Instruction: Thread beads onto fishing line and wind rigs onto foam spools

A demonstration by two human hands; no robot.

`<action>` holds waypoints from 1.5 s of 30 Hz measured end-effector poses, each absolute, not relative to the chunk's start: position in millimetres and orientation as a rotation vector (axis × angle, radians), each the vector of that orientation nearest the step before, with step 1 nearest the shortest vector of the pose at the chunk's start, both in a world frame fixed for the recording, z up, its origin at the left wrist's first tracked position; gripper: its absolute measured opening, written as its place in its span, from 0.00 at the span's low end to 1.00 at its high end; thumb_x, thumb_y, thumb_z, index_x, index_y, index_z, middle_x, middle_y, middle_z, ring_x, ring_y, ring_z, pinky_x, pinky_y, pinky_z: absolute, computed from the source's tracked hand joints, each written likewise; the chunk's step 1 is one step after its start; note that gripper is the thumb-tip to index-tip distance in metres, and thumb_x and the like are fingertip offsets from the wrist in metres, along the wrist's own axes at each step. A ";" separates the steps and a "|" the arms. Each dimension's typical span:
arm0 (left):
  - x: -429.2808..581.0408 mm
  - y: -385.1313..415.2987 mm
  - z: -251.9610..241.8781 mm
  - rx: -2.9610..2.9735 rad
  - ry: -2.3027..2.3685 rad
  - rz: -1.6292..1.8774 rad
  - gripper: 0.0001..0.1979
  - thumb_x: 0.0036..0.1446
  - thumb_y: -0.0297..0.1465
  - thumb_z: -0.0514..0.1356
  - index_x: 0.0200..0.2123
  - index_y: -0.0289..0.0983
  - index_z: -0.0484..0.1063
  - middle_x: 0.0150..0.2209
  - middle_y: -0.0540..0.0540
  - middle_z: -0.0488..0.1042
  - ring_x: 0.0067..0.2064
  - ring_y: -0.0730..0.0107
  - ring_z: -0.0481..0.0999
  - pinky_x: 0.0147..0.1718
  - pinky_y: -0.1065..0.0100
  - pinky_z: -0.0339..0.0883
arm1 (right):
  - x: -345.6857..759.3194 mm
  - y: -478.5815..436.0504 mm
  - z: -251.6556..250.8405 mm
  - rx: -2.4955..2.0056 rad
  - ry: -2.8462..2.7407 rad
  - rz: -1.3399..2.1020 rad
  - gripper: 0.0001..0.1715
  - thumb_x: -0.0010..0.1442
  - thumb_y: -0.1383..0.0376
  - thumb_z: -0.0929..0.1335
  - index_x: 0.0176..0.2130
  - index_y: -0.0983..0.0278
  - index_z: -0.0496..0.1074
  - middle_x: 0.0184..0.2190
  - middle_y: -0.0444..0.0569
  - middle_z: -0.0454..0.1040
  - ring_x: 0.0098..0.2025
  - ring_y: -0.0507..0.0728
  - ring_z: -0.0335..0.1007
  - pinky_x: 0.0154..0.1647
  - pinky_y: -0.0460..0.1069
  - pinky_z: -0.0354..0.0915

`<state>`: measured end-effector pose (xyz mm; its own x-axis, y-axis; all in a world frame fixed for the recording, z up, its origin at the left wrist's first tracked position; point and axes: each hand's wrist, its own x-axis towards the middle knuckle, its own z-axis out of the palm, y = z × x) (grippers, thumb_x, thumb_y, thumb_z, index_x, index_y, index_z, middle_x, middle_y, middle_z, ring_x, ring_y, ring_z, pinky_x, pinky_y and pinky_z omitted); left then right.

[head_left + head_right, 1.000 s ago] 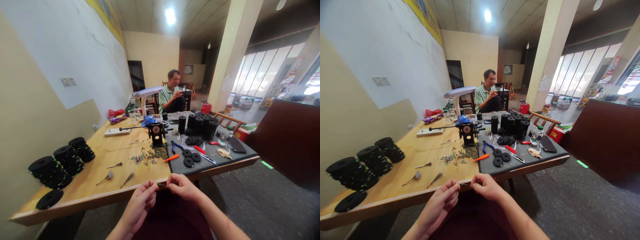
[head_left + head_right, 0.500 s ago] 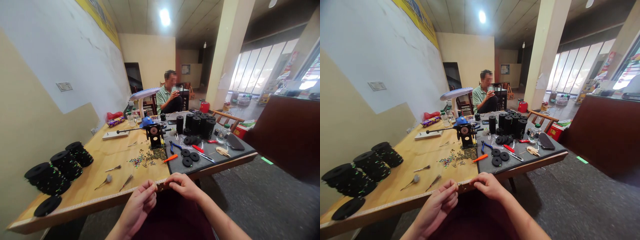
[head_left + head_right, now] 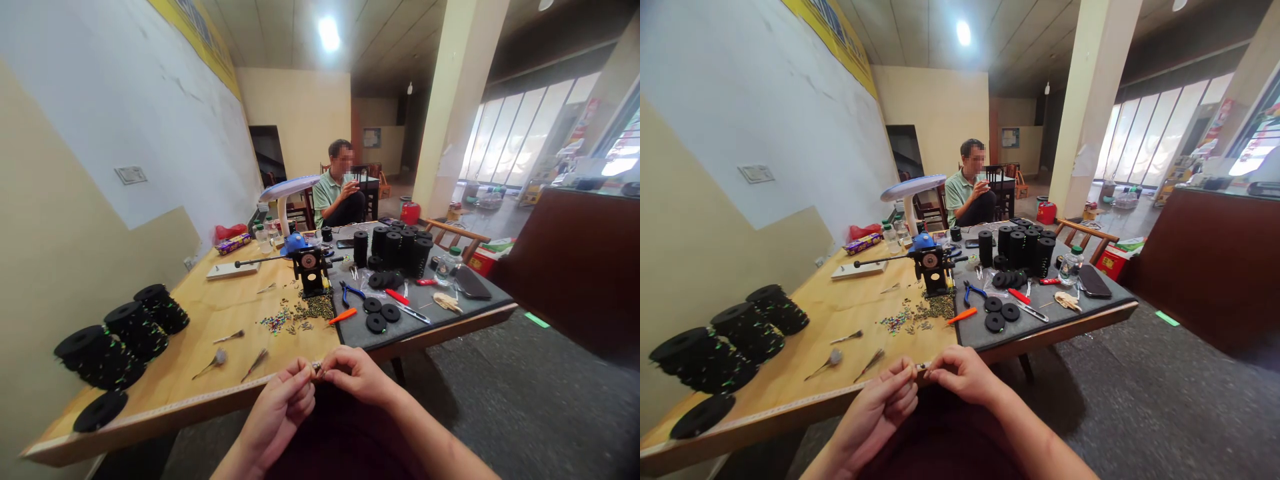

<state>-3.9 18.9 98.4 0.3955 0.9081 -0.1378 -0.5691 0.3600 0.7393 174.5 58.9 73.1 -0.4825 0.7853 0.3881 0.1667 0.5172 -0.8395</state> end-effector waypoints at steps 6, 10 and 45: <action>-2.0 18.8 100.1 0.632 0.575 1.025 0.10 0.51 0.31 0.65 0.25 0.34 0.67 0.15 0.62 0.44 0.17 0.83 0.41 0.18 0.76 0.42 | 178.0 55.3 77.1 -0.769 -1.913 1.016 0.12 0.59 0.61 0.66 0.33 0.64 0.76 0.32 0.49 0.78 0.36 0.56 0.72 0.41 0.49 0.65; -1.2 19.6 101.7 0.633 0.578 1.010 0.10 0.51 0.31 0.65 0.25 0.34 0.66 0.15 0.62 0.44 0.17 0.83 0.41 0.17 0.76 0.42 | 177.7 55.4 77.5 -0.787 -1.906 1.070 0.13 0.58 0.58 0.67 0.34 0.65 0.76 0.32 0.49 0.78 0.35 0.55 0.72 0.40 0.48 0.65; 7.5 26.2 112.7 0.634 0.608 0.956 0.13 0.48 0.32 0.67 0.25 0.34 0.65 0.15 0.62 0.43 0.17 0.84 0.40 0.17 0.77 0.41 | 194.2 55.4 66.5 -0.848 -1.883 0.967 0.11 0.57 0.65 0.66 0.38 0.62 0.77 0.36 0.49 0.79 0.40 0.57 0.73 0.43 0.51 0.66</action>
